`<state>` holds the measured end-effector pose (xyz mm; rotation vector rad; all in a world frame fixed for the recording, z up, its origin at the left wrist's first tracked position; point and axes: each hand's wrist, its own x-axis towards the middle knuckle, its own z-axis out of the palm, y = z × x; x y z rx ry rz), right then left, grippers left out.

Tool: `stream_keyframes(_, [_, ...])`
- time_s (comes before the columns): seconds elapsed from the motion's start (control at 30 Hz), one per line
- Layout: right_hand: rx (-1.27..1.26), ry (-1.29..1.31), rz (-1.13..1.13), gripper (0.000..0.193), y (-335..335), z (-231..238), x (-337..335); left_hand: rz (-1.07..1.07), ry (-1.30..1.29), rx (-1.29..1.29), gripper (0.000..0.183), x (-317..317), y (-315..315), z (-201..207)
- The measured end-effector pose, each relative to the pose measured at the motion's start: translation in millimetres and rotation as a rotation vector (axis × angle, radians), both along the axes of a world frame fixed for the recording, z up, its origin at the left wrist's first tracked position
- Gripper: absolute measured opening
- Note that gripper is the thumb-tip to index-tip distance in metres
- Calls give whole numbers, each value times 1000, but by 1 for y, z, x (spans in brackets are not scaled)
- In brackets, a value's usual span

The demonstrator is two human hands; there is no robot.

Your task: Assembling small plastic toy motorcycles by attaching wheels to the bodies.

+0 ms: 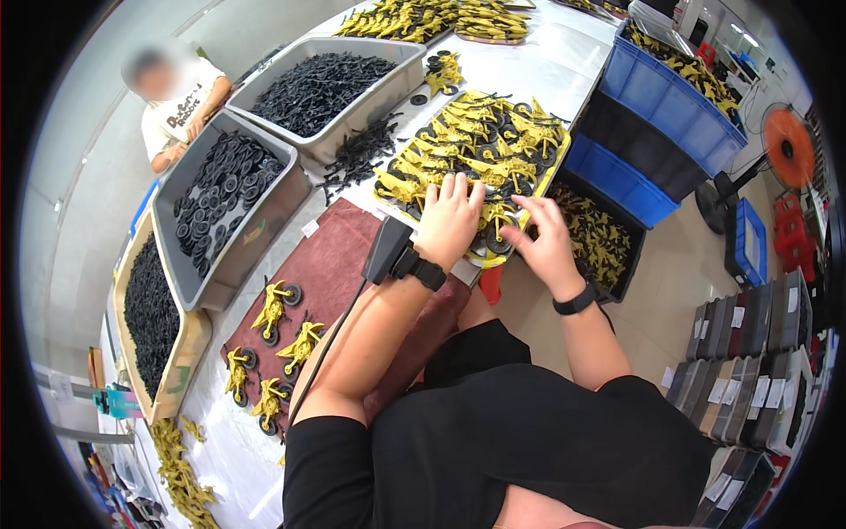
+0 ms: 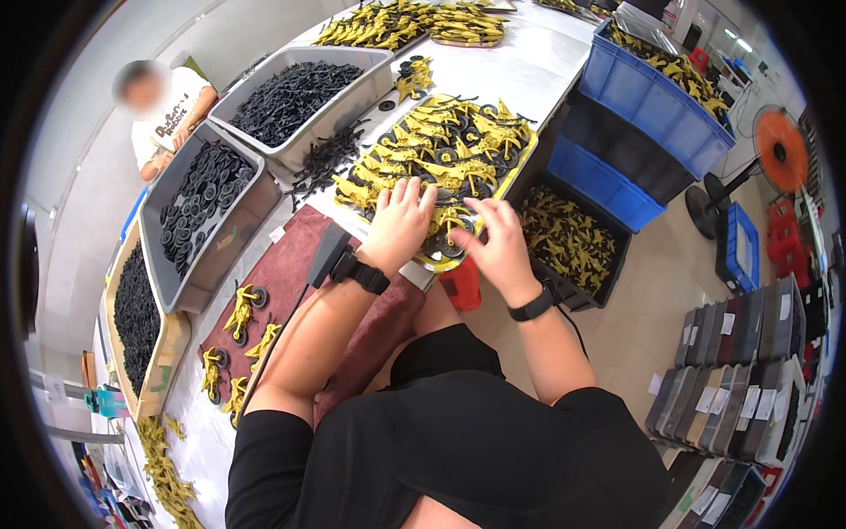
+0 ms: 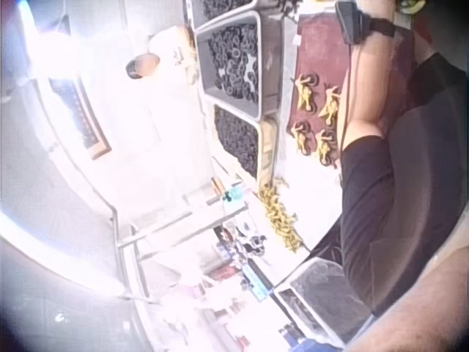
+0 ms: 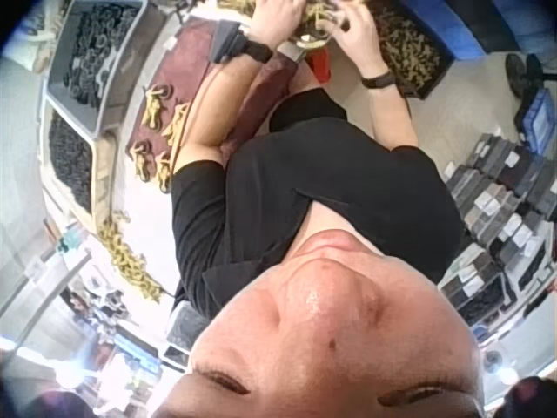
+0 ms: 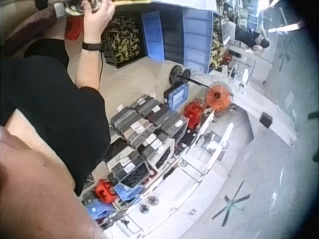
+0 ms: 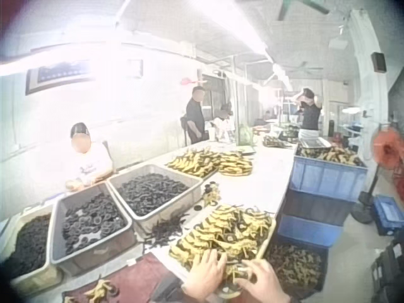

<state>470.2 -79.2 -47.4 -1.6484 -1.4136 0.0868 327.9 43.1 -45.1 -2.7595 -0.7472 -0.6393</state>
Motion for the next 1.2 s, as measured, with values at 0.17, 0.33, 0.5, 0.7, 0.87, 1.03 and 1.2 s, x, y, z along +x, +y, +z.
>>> stream_keyframes(0.17, [-33,-189,-129,73,1,-16,-24,0,161,-56,60,-9,-2,31])
stream_keyframes(0.33, [-48,-278,-189,76,2,-11,-46,-82,126,-211,71,-63,-10,66])
stream_keyframes(0.5, [248,-254,-302,74,-3,-13,-49,33,-75,-271,54,-178,4,110])
stream_keyframes(0.7, [178,81,453,21,2,22,-128,290,-91,-457,34,-311,-28,98])
stream_keyframes(0.87, [-111,162,771,41,29,0,-209,405,43,-582,40,-316,-87,65])
stream_keyframes(1.03, [-371,-124,726,67,55,5,-254,492,105,-453,53,-273,-142,61])
stream_keyframes(1.2, [-480,-7,925,56,60,9,-254,521,167,-528,70,-264,-169,48])
